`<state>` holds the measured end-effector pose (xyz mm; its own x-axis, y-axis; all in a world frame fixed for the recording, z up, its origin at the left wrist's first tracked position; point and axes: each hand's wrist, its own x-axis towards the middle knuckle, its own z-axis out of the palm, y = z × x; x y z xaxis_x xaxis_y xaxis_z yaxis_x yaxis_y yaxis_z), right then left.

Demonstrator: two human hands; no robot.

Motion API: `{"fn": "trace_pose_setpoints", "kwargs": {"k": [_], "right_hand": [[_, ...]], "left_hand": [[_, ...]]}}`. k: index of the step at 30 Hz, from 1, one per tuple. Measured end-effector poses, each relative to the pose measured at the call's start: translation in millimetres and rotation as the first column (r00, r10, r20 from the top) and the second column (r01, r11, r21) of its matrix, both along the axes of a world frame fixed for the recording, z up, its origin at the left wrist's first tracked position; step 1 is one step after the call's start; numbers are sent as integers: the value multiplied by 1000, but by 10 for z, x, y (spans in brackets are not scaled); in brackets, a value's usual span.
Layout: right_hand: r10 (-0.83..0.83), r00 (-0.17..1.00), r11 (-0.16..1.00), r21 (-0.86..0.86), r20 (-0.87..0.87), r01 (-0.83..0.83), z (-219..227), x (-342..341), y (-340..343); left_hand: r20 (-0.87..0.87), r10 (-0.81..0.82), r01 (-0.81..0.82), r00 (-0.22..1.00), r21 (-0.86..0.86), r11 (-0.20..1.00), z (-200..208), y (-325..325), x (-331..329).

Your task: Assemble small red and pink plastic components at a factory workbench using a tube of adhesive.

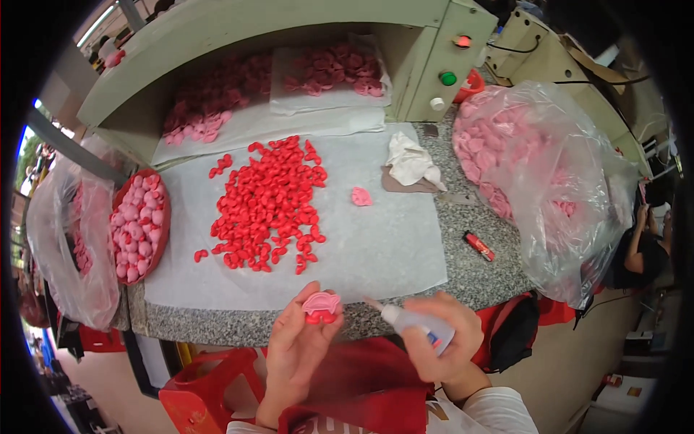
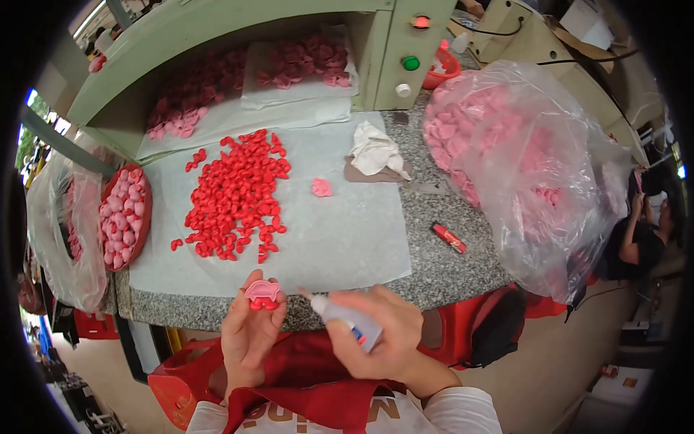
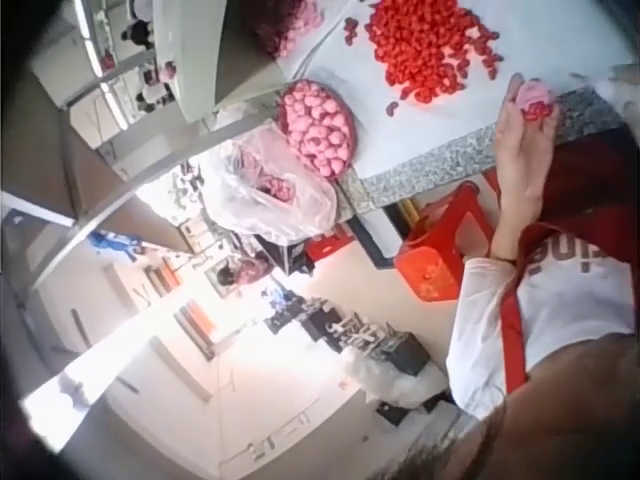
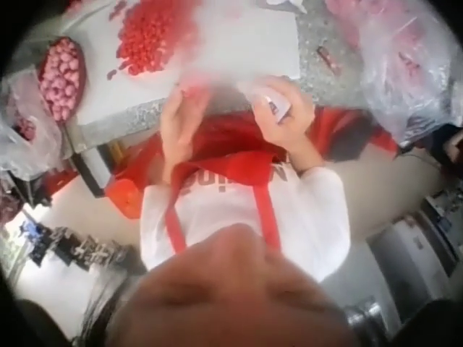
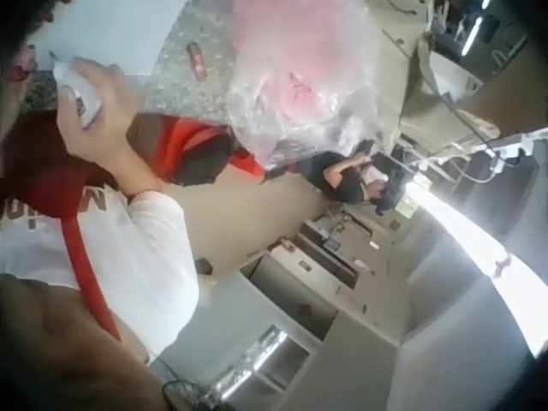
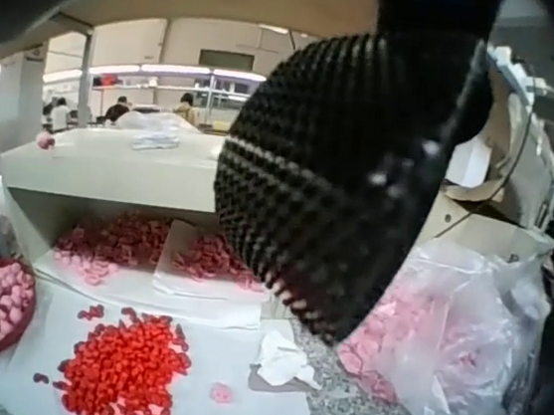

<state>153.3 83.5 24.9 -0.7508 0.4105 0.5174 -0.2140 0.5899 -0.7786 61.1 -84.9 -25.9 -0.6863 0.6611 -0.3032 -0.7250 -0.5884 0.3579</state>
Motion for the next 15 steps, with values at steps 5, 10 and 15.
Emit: {"fn": "trace_pose_setpoints", "kwargs": {"k": [5, 10, 15], "right_hand": [[-267, 929, 749, -551, 255, 367, -478, -165, 749], [-524, 819, 841, -8, 234, 540, -995, -229, 1542], [-460, 822, 820, -195, 337, 539, -1019, -290, 1621]], "left_hand": [[34, 42, -44, 999, 49, 998, -68, -39, -61], [35, 37, -38, 999, 27, 999, 6, 23, -48], [43, 35, -37, 998, 55, 998, -2, -40, -74]]}}
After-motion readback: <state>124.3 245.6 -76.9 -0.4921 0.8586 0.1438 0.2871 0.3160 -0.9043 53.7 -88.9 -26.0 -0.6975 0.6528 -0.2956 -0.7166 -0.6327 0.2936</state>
